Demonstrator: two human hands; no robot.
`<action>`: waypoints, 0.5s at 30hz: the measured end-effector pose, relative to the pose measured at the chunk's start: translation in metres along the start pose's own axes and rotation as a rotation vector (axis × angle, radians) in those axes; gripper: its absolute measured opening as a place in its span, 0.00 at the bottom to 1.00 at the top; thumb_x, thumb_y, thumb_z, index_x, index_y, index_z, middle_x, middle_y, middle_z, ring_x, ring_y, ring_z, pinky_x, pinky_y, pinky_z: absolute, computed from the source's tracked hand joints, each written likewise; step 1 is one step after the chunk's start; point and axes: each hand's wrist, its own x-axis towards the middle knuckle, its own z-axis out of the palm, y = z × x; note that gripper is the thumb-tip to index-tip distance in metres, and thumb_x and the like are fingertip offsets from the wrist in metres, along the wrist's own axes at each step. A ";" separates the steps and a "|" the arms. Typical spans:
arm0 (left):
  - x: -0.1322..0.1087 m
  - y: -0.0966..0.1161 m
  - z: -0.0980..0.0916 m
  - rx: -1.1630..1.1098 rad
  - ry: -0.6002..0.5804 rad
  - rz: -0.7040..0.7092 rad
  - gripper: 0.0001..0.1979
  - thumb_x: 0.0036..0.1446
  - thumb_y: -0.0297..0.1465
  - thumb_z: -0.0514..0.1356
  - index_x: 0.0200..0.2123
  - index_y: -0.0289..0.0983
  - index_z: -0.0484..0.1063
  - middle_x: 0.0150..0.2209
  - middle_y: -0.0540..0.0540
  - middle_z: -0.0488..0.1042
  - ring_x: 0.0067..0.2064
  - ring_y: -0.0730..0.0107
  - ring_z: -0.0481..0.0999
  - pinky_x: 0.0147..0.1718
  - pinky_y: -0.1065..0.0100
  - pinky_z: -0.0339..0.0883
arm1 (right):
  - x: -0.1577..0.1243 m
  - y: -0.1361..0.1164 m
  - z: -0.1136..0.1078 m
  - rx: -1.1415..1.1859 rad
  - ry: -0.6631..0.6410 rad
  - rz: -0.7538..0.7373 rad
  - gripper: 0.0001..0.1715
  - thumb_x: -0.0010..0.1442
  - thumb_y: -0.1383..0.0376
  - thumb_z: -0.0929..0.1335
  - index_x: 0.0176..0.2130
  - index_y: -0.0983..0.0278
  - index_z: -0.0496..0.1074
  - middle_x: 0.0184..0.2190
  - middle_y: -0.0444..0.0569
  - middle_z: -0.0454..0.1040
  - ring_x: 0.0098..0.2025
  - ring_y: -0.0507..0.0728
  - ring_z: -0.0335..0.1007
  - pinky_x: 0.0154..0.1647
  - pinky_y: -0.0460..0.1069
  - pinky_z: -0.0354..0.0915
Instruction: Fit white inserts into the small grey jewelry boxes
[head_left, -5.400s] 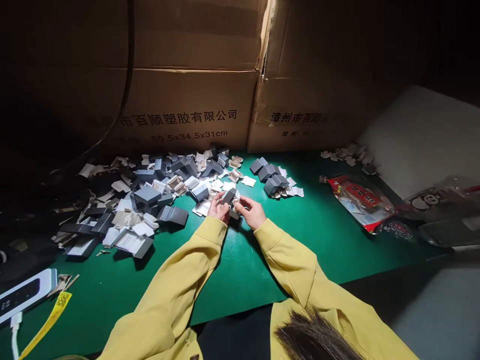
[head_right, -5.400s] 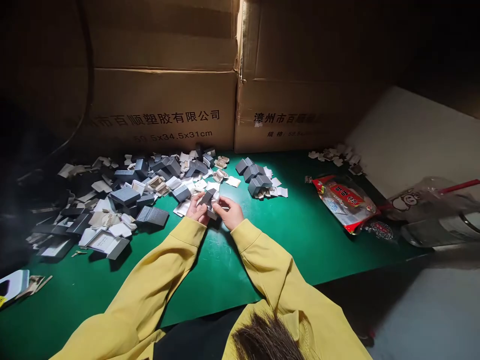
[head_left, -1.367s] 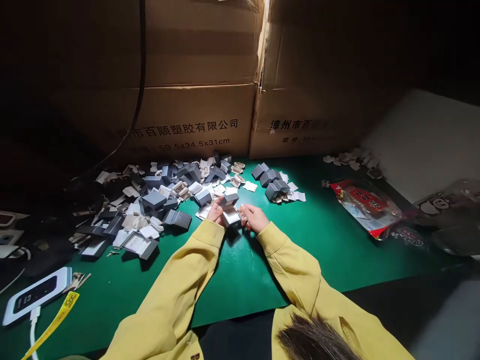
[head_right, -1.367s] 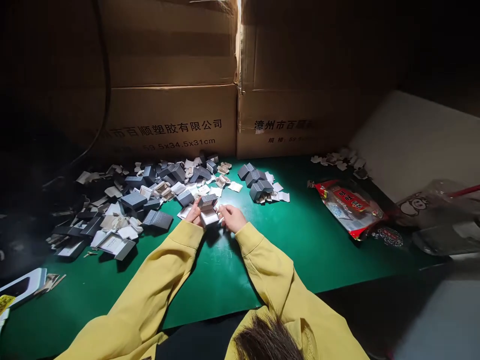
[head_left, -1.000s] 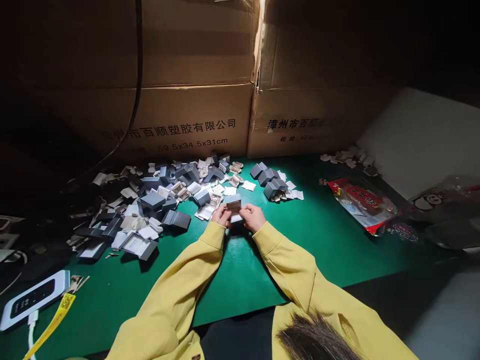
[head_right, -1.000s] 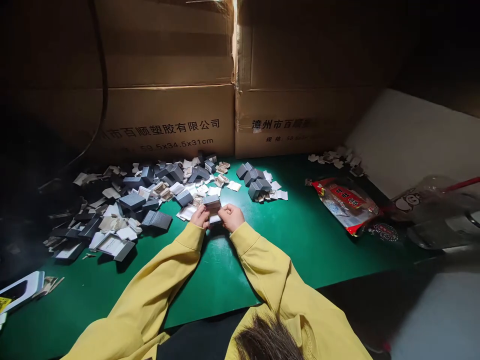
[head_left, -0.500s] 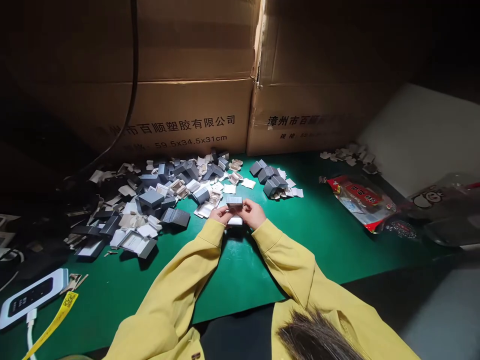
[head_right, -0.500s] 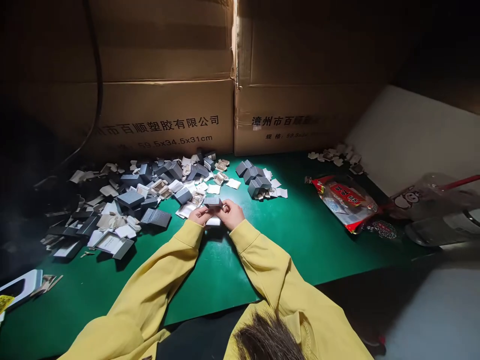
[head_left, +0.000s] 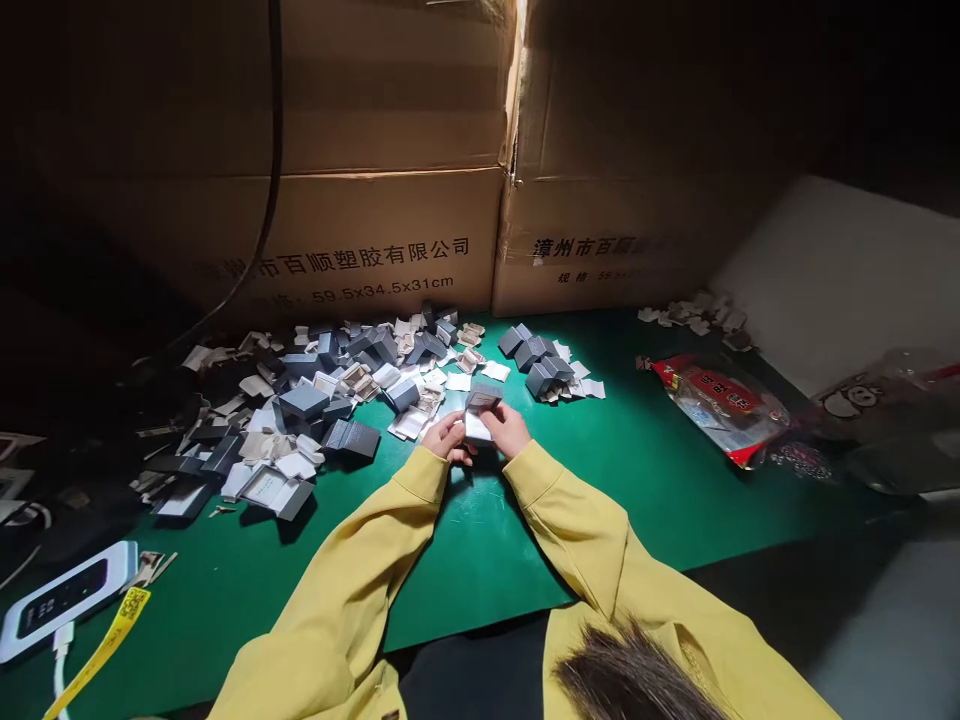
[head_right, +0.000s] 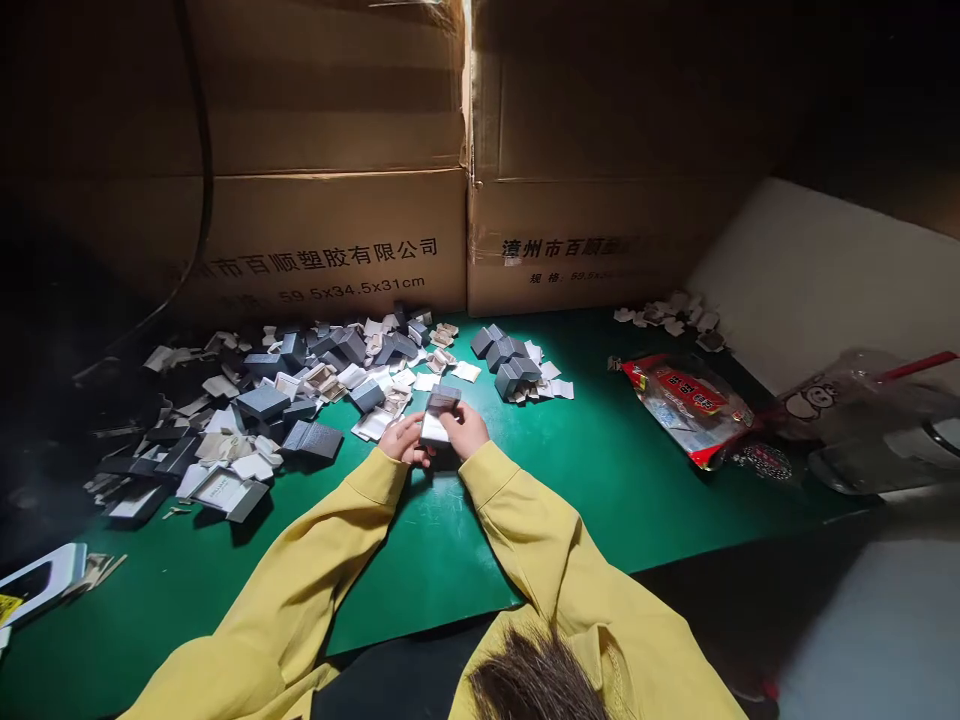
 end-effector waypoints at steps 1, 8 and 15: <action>0.000 0.000 0.000 0.029 0.017 0.000 0.30 0.42 0.45 0.68 0.45 0.35 0.66 0.26 0.52 0.72 0.22 0.75 0.71 0.21 0.71 0.66 | 0.000 -0.002 -0.002 -0.077 0.042 -0.074 0.12 0.45 0.60 0.69 0.32 0.63 0.70 0.24 0.42 0.70 0.21 0.49 0.58 0.25 0.47 0.61; -0.001 0.000 0.001 0.175 -0.002 0.000 0.24 0.44 0.48 0.65 0.33 0.33 0.67 0.16 0.54 0.67 0.14 0.79 0.62 0.15 0.74 0.55 | -0.001 -0.014 -0.019 -0.511 0.132 -0.471 0.13 0.48 0.62 0.66 0.34 0.65 0.73 0.30 0.47 0.72 0.25 0.51 0.61 0.32 0.49 0.63; -0.007 0.002 0.006 0.242 0.039 0.023 0.21 0.46 0.47 0.63 0.29 0.36 0.62 0.15 0.54 0.68 0.15 0.77 0.64 0.16 0.73 0.56 | 0.002 -0.006 -0.016 -0.517 0.144 -0.380 0.10 0.48 0.61 0.65 0.30 0.64 0.70 0.23 0.44 0.69 0.24 0.52 0.60 0.29 0.49 0.61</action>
